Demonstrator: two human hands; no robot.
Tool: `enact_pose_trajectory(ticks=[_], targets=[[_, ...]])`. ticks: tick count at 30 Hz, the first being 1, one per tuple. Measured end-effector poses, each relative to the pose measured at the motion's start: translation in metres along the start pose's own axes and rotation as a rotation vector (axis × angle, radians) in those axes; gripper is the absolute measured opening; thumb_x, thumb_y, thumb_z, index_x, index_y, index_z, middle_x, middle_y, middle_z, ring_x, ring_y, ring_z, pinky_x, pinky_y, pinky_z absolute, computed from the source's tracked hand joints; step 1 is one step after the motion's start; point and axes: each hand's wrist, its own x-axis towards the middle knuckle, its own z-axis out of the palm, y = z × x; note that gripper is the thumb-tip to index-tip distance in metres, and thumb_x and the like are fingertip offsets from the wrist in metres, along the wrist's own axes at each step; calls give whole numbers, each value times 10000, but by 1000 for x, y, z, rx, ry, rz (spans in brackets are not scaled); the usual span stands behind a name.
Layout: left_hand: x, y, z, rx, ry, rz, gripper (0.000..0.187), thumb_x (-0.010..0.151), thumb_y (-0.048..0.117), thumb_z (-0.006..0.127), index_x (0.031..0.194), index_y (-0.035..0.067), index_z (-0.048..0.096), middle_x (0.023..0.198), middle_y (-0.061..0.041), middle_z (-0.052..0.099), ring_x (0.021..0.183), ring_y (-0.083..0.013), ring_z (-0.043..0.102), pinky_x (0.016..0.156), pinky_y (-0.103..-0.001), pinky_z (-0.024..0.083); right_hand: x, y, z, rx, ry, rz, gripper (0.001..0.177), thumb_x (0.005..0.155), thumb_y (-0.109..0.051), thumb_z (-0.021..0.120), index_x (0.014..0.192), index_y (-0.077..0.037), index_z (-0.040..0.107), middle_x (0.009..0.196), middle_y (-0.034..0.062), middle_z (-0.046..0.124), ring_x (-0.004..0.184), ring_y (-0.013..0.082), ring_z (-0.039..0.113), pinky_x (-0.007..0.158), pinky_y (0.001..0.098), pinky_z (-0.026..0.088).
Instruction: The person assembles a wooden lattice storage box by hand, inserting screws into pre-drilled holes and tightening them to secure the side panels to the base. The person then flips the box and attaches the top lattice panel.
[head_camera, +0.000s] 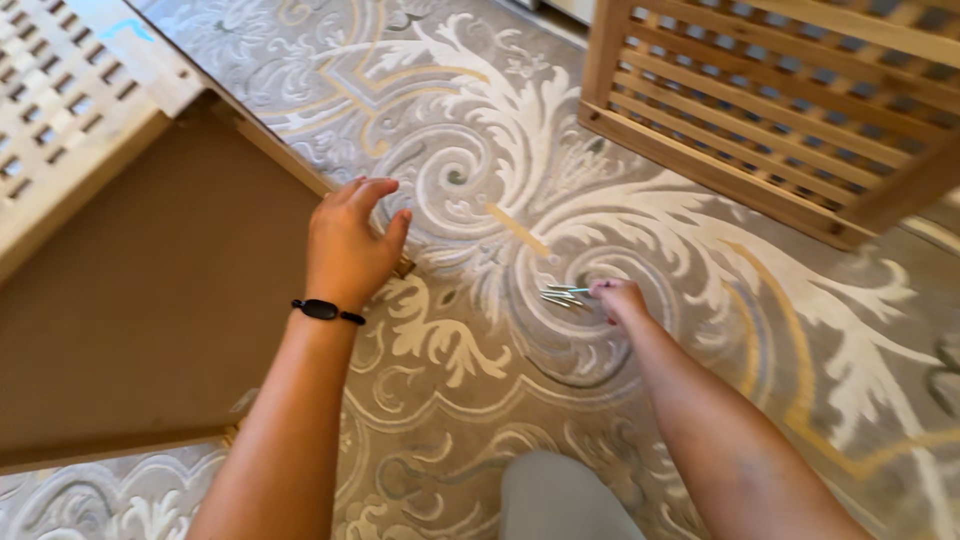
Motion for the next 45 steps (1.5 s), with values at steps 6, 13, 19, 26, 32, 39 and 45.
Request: enact_pose_trajectory(ticks=[6, 13, 19, 26, 32, 39, 45], targets=[[14, -24, -23, 46, 116, 46, 266, 886, 132, 766, 1141, 68, 720, 1235, -117, 717, 1255, -354, 624, 1054, -491, 472, 24, 2, 16, -186, -13, -75, 338, 883, -336, 806, 1181, -191, 745, 748, 68, 665, 568, 186, 539, 489, 381, 441], [22, -53, -102, 227, 376, 71, 307, 907, 92, 739, 1210, 78, 691, 1282, -99, 700, 1218, -347, 624, 1068, -486, 473, -31, 1, -45, -1018, 172, -470, 475, 892, -172, 538, 1346, -274, 638, 1308, 103, 687, 1243, 336, 641, 1031, 480, 520], [-12, -128, -201, 346, 534, -70, 301, 885, 118, 749, 1179, 82, 698, 1182, -121, 726, 1107, -339, 671, 984, -449, 512, -63, -58, -45, -1310, 96, -423, 410, 895, -260, 562, 1289, -210, 665, 1167, 192, 701, 1118, 386, 680, 992, 499, 544], [-112, -318, -338, 593, 586, -687, 575, 780, 342, 822, 1200, -27, 687, 1156, -259, 679, 1084, -444, 612, 932, -501, 458, -70, -264, 41, -1039, 306, -828, 387, 976, -427, 574, 971, -111, 798, 945, 196, 759, 910, 415, 718, 852, 537, 566], [-172, -425, -367, 192, 97, -1268, 600, 821, 526, 733, 1047, -28, 765, 1030, -257, 782, 987, -385, 753, 905, -466, 567, -148, -537, 194, -543, 154, -1226, 384, 960, -427, 666, 1126, -97, 770, 970, 154, 759, 849, 303, 731, 761, 414, 561], [-139, -398, -342, 208, 154, -1319, 486, 742, 390, 835, 1063, 36, 748, 1064, -253, 747, 1025, -403, 719, 893, -489, 564, -219, -616, 328, -945, -9, -993, 649, 787, -474, 807, 1283, -77, 671, 1052, 223, 743, 984, 377, 716, 857, 460, 551], [-120, -371, -354, 260, 55, -1364, 419, 739, 291, 842, 1038, 8, 769, 1112, -250, 734, 1077, -398, 702, 957, -462, 564, -210, -616, 344, -1060, -25, -748, 517, 782, -449, 803, 1130, -68, 781, 1087, 178, 795, 1019, 330, 757, 910, 443, 572]])
